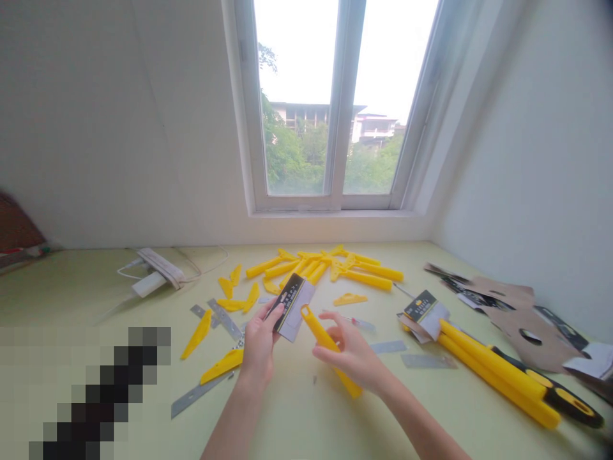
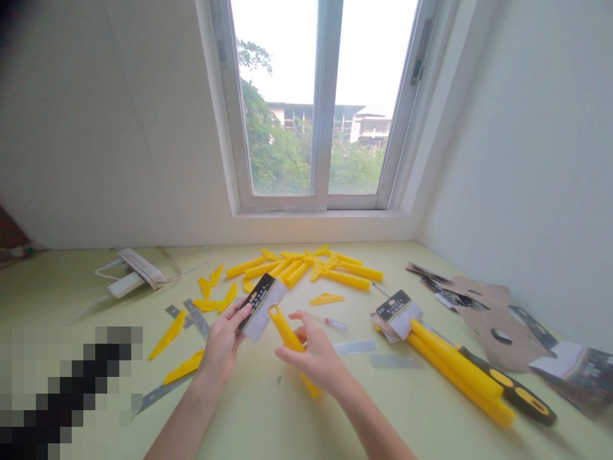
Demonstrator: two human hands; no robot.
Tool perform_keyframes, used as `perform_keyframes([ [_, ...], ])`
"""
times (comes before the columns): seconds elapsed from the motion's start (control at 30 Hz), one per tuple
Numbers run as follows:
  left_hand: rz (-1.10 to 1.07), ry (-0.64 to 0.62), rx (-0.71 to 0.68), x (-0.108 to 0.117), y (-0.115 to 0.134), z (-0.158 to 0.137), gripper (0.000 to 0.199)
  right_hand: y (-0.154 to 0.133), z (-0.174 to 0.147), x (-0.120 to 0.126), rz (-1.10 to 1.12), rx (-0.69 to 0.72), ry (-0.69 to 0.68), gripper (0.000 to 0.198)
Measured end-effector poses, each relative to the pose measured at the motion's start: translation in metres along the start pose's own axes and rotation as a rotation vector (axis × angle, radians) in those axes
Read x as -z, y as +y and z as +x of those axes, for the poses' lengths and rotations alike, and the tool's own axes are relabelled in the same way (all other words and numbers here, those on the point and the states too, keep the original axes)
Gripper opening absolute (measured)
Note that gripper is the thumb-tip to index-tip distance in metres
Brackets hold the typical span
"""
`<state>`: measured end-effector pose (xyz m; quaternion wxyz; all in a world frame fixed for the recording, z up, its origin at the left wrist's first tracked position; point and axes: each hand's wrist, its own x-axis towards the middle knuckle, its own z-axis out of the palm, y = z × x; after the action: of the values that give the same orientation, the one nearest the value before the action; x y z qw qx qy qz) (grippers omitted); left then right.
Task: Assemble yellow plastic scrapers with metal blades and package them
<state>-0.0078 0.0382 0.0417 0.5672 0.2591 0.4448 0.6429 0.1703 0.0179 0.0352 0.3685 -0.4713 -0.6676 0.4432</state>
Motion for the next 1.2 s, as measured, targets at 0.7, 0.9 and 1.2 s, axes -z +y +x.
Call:
perform_keyframes([
  [0.7, 0.036, -0.013, -0.121, 0.004, 0.000, 0.003, 0.029, -0.014, -0.006, 0.017, 0.046, 0.063, -0.172, 0.041],
  [0.9, 0.129, -0.159, -0.019, -0.009, -0.007, -0.010, 0.030, -0.016, 0.003, 0.020, 0.455, -0.060, 0.011, 0.047],
  [1.2, 0.021, -0.373, 0.103, -0.024, -0.003, -0.027, 0.045, -0.009, 0.010, 0.025, 0.510, -0.143, 0.206, 0.031],
])
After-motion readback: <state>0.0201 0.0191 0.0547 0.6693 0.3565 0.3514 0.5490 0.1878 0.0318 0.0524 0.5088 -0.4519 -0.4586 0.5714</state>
